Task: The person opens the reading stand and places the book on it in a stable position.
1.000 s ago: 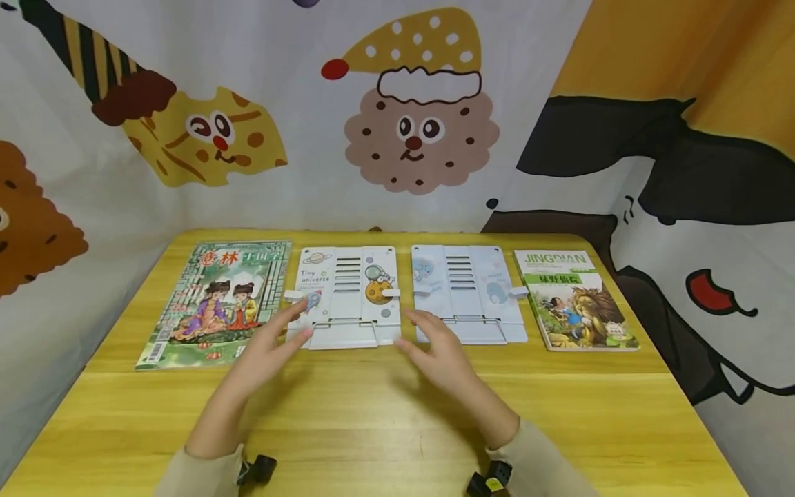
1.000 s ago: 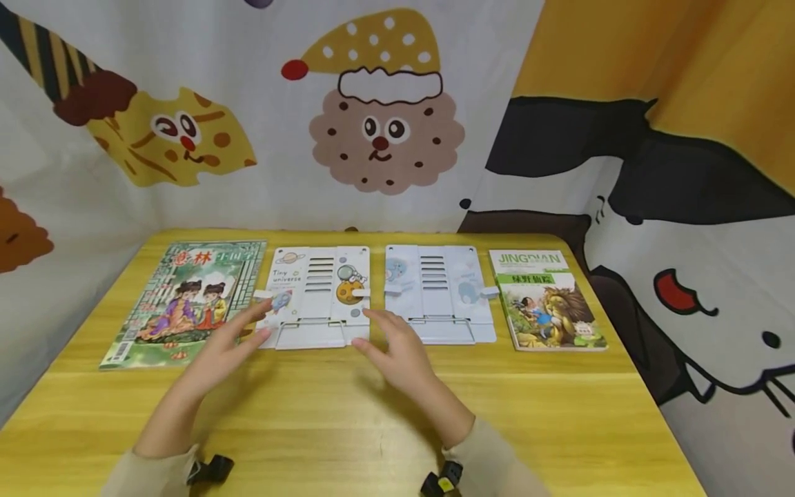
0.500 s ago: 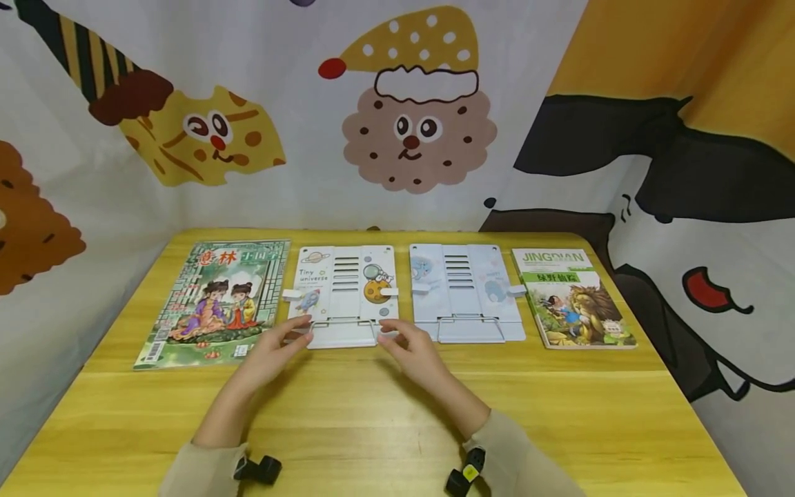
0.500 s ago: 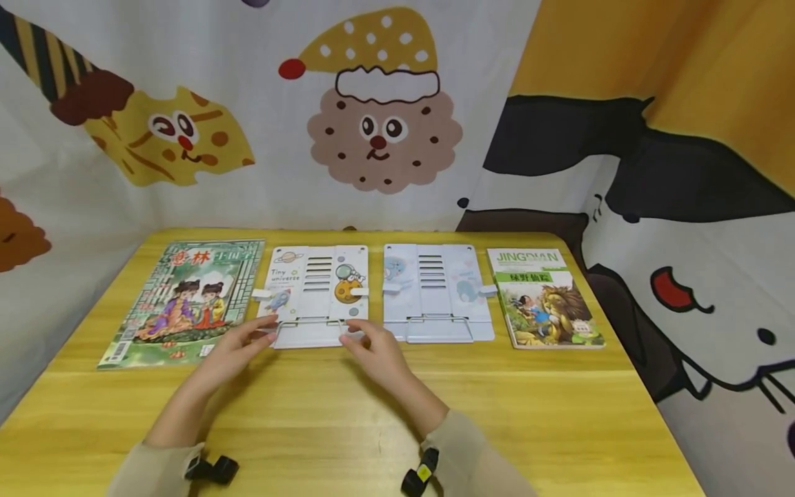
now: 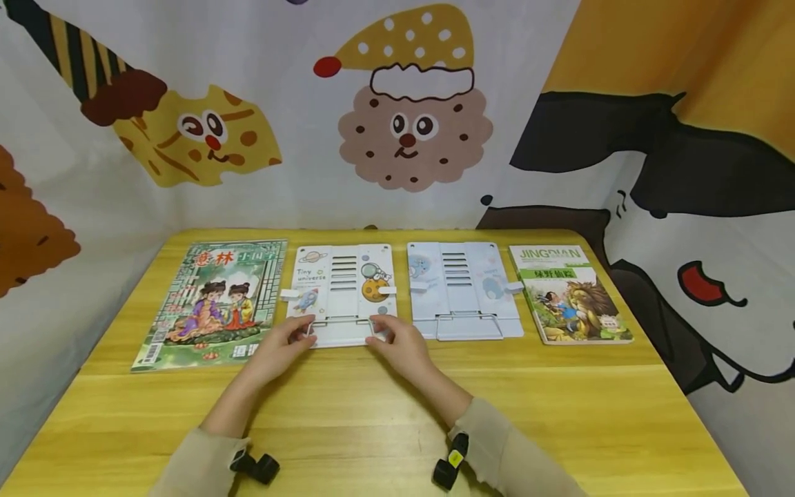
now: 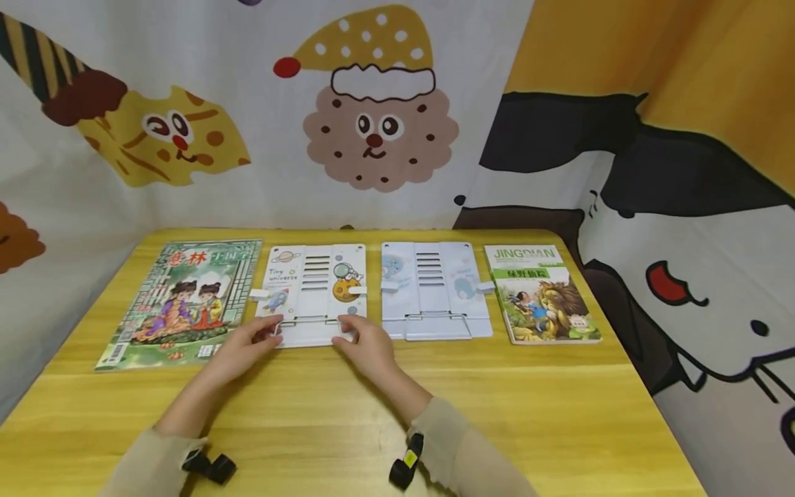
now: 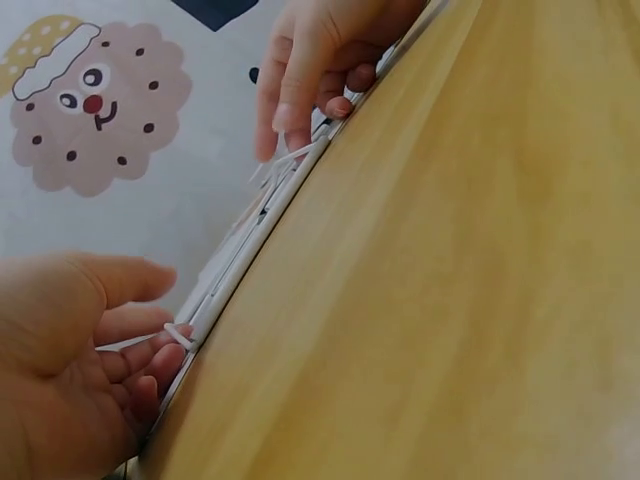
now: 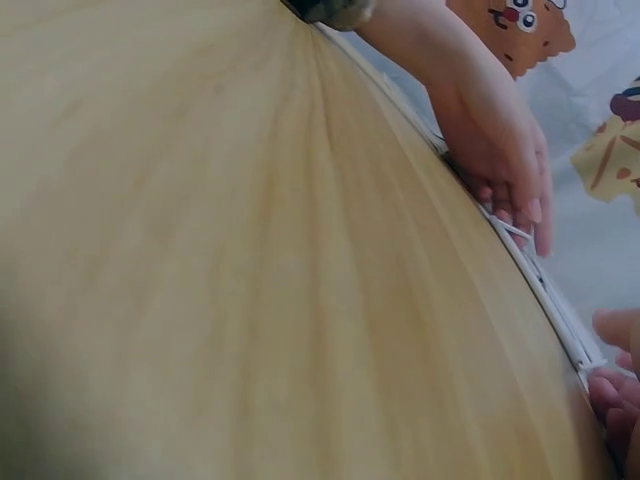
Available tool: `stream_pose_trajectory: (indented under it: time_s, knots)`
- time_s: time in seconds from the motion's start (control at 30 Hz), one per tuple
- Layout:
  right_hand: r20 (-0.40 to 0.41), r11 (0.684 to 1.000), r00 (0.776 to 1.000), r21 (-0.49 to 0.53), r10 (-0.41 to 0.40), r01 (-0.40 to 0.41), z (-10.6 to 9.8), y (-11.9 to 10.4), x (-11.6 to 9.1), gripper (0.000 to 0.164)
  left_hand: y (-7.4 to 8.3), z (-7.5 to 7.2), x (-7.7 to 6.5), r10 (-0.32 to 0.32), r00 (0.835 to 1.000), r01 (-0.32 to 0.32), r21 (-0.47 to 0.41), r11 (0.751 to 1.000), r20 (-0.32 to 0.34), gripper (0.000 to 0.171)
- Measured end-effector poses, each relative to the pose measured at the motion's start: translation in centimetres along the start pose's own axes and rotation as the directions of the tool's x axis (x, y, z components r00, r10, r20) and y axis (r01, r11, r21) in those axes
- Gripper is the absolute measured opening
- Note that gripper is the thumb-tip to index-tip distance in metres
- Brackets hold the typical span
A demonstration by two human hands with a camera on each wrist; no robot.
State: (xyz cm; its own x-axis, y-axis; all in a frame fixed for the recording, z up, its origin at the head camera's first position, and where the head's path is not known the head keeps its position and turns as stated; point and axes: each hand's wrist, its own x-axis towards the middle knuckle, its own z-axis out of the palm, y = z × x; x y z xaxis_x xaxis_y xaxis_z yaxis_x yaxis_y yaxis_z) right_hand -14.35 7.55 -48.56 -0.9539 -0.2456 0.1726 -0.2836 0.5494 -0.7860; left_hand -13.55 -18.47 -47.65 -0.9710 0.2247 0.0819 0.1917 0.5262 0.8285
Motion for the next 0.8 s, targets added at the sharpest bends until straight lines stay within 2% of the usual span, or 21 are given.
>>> stream_pose_trajectory:
  time_s: [0.17, 0.43, 0.8]
  knots:
    - [-0.015, 0.998, 1.000, -0.067, -0.024, 0.023, 0.4, -0.1, 0.4, 0.041, -0.1, -0.2, 0.2, 0.008, 1.000, -0.008, 0.035, 0.999, -0.017, 0.037]
    - [0.005, 0.989, 1.000, -0.147, 0.004, -0.004, 0.4, 0.1, 0.7, 0.042, -0.3, -0.1, 0.5, 0.005, 1.000, -0.005, 0.005, 1.000, -0.017, 0.038]
    - [0.037, 0.997, 0.999, -0.073, 0.039, -0.036, 0.2, 0.4, 1.1, 0.039, -0.5, -0.3, 0.7, -0.019, 1.000, 0.020, -0.060, 0.998, 0.006, 0.036]
